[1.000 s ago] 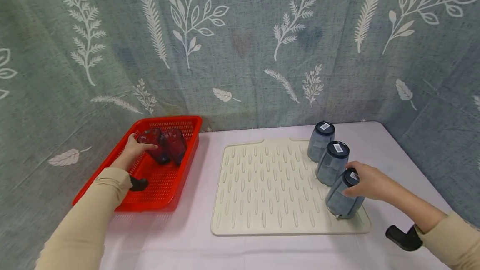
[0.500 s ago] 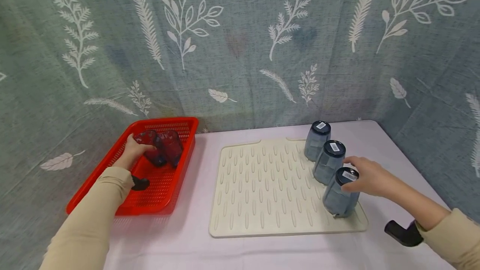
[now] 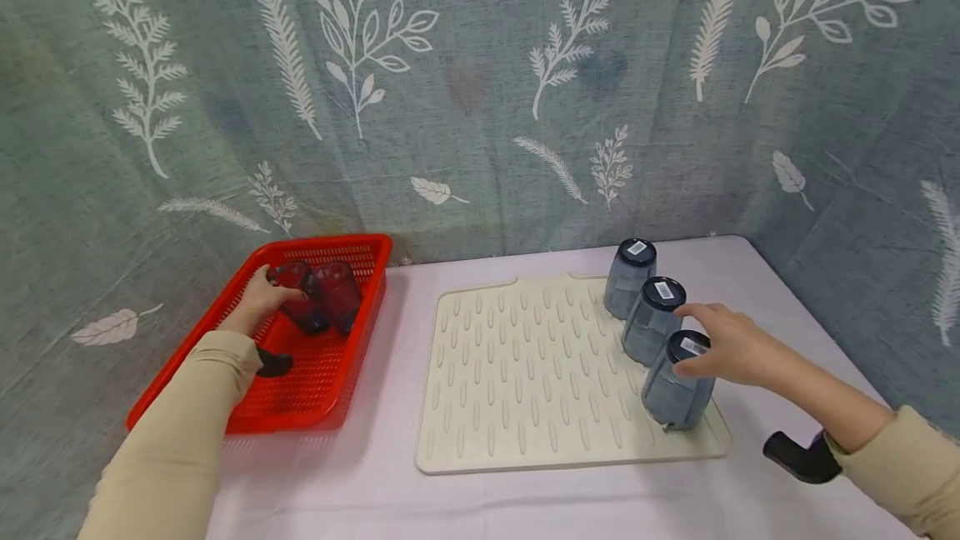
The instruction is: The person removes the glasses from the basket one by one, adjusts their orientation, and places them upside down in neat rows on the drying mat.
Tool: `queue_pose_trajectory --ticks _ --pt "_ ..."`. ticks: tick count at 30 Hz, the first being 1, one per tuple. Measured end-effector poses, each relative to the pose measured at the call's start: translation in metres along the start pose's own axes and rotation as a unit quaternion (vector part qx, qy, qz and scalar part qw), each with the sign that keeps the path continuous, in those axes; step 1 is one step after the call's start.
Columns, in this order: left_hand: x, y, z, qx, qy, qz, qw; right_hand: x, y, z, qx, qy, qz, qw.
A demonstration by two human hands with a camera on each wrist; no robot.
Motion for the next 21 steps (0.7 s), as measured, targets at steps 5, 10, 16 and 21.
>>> queue_pose_trajectory --ticks 5,10,16,21 --pt "-0.007 0.002 0.001 0.016 -0.027 -0.034 0.9989 -0.007 -0.004 0.003 -0.007 0.003 0.008 1.0" --pt "-0.011 0.002 0.002 0.009 -0.037 -0.085 0.9956 -0.016 -0.009 0.003 -0.021 0.01 0.022 0.999" --pt "-0.013 0.001 0.002 0.001 -0.031 -0.106 0.9938 -0.025 -0.014 0.001 -0.022 0.004 0.021 1.0" --pt "-0.015 0.003 0.006 -0.007 -0.017 -0.105 0.9943 -0.032 -0.019 0.0 -0.023 0.003 0.025 0.999"
Point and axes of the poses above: each hand's wrist, its own z-axis away from the middle knuckle, its own x-axis out of the palm, y = z × x, the point moved 1 cm from there along -z, towards the middle knuckle, and after that the axes turned 14 degrees about x, right-handed, at the moved point
